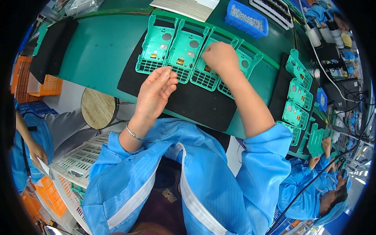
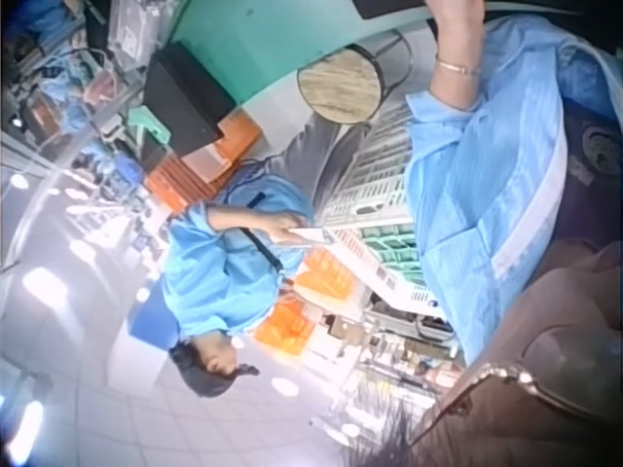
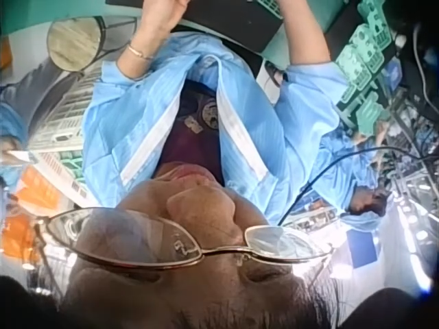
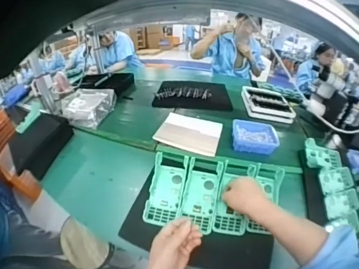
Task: The person assembles electronic components by hand, placing small electronic components into green plastic housings on an assembly line.
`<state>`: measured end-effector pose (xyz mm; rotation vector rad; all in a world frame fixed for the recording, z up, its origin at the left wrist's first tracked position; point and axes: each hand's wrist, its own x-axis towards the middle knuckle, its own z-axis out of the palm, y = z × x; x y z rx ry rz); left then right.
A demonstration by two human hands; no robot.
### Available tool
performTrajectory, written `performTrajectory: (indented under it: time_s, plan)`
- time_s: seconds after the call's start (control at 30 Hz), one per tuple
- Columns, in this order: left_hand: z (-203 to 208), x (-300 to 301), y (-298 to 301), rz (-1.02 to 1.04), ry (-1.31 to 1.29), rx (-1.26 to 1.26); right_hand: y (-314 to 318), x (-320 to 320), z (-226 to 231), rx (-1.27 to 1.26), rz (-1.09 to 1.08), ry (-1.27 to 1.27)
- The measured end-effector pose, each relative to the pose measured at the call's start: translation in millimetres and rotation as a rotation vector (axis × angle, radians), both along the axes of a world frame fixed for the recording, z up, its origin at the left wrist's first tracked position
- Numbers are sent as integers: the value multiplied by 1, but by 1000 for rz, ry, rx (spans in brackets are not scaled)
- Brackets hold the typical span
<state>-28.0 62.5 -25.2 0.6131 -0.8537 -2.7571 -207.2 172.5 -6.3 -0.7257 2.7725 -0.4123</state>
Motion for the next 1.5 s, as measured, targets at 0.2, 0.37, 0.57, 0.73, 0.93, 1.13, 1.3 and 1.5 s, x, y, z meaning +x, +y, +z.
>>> performTrajectory:
  time_s: [0.2,0.37,0.57,0.73,0.93,1.13,1.3,1.5]
  plan:
    - [-12,1,-5,-3,95,-4,-1,16,0,61,53,202]
    - [-7,1,-8,32,52,71,24,35,-13,-154,209,327]
    - [-18,-1,-10,35,134,127,23,44,-24,-66,287,528]
    - [-15,2,-12,34,106,240,24,41,-13,-216,301,430]
    - [-15,3,-12,45,103,243,0,79,30,-591,12,-409]
    - [-11,3,-11,44,114,257,-10,84,35,-669,57,-478]
    - [-18,4,-16,62,115,253,-6,83,28,-670,-16,-519]
    - [-17,4,-20,39,129,311,-6,86,23,-656,-32,-545]
